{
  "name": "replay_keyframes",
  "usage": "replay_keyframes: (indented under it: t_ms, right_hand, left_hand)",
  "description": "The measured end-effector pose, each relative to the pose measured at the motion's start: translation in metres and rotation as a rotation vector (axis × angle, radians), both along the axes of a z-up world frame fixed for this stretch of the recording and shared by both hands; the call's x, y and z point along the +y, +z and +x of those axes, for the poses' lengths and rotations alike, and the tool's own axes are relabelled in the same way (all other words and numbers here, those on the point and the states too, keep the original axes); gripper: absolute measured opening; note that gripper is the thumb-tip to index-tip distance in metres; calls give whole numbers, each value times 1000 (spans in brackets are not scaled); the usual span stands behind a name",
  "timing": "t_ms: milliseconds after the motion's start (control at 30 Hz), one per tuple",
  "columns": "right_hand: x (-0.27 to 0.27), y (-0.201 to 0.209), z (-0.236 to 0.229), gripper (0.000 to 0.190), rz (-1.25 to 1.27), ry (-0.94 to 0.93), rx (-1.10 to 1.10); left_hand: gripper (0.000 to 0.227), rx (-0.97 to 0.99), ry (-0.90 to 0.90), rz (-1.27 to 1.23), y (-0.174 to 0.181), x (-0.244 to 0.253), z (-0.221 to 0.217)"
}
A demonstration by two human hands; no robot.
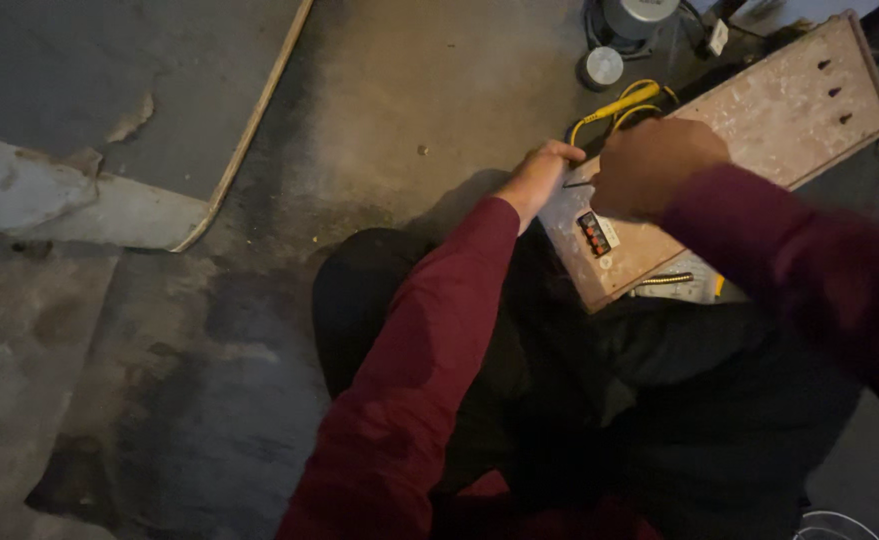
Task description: The person sits on the floor and uses a screwdriver to tighten screws on a small electronic component mounted on a wooden board. The person repeatedly adjusts the component and secures it to the board.
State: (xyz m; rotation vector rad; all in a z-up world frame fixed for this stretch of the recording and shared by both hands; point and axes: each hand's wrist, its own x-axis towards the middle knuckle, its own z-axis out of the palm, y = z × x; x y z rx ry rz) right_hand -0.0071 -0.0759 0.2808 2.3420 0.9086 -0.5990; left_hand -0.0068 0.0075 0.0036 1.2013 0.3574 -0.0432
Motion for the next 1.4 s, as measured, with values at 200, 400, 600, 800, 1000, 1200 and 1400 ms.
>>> replay_keyframes:
  t_ms: [200, 400, 600, 800, 1000, 1200, 1400]
  right_hand:
    - [-4, 6, -14, 26, 7, 284, -104]
    - [-9, -8, -16, 21, 2, 477, -148]
    - [-23, -7, -3, 27, 57, 249, -23]
    - [-24, -21, 12, 36, 218, 37, 145]
    - [-20, -8, 16, 37, 273, 118, 124]
    - [-6, -28, 17, 41, 160, -2, 63]
    - [15, -44, 30, 44, -136, -95, 310]
  left_hand:
    - [36, 7, -58, -33, 2, 2, -8]
    - [30, -128, -33, -111, -35, 1, 8]
    - [37, -117, 7, 163, -40, 0, 14]
    - [39, -28, -9, 108, -22, 2, 9]
    - [41, -132, 12, 79, -34, 2, 13]
    - [34, -53, 29, 90, -54, -1, 24]
    - [26, -223, -2, -209, -68, 0, 26]
